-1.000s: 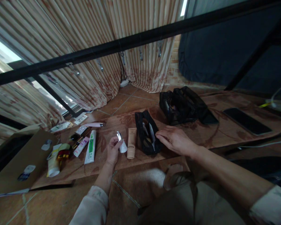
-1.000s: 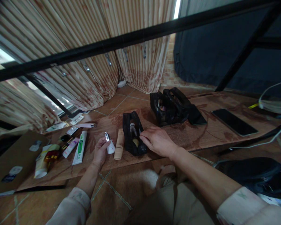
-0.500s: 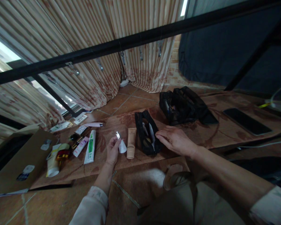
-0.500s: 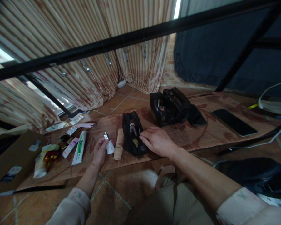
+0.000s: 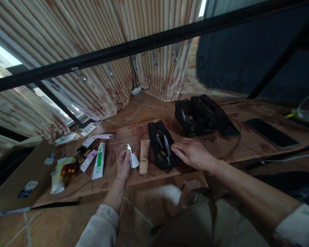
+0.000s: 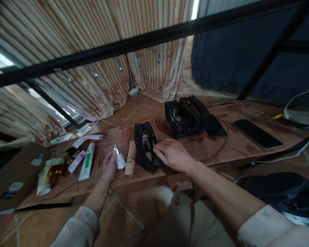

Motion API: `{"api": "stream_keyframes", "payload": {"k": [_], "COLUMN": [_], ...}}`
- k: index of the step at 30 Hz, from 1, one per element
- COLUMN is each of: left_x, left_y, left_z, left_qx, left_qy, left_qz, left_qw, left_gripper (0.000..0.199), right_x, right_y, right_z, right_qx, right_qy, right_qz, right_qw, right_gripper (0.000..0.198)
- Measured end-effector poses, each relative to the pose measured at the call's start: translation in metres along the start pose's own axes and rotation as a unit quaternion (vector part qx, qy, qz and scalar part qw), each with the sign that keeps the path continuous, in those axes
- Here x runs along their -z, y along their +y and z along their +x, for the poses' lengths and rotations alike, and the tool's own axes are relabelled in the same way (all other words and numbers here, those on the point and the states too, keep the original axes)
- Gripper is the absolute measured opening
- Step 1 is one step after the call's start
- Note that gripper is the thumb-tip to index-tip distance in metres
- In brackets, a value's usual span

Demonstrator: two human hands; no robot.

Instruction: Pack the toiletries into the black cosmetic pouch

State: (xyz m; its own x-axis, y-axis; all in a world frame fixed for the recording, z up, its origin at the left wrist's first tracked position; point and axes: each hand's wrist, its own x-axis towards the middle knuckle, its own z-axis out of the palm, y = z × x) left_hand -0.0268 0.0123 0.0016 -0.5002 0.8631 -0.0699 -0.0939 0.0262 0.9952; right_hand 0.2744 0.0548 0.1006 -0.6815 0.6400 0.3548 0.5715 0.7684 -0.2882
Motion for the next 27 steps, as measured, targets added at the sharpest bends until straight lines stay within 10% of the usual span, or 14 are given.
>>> {"api": "stream_keyframes", "payload": {"k": [27], "left_x": [0.0041], "left_y": [-0.0080], "left_z": [0.0067], "left_qx": [-0.018], "left_qy": [-0.019], "left_qz": [-0.006], "left_qw": [1.000], "left_gripper": [0.036], "right_x": [0.0001], "right_y": [0.0000], "right_z": [0.0000], "right_qx": [0.004], "right_qy": [-0.005], "right_qz": [0.003], "right_qw": [1.000], "right_gripper": [0.033]}}
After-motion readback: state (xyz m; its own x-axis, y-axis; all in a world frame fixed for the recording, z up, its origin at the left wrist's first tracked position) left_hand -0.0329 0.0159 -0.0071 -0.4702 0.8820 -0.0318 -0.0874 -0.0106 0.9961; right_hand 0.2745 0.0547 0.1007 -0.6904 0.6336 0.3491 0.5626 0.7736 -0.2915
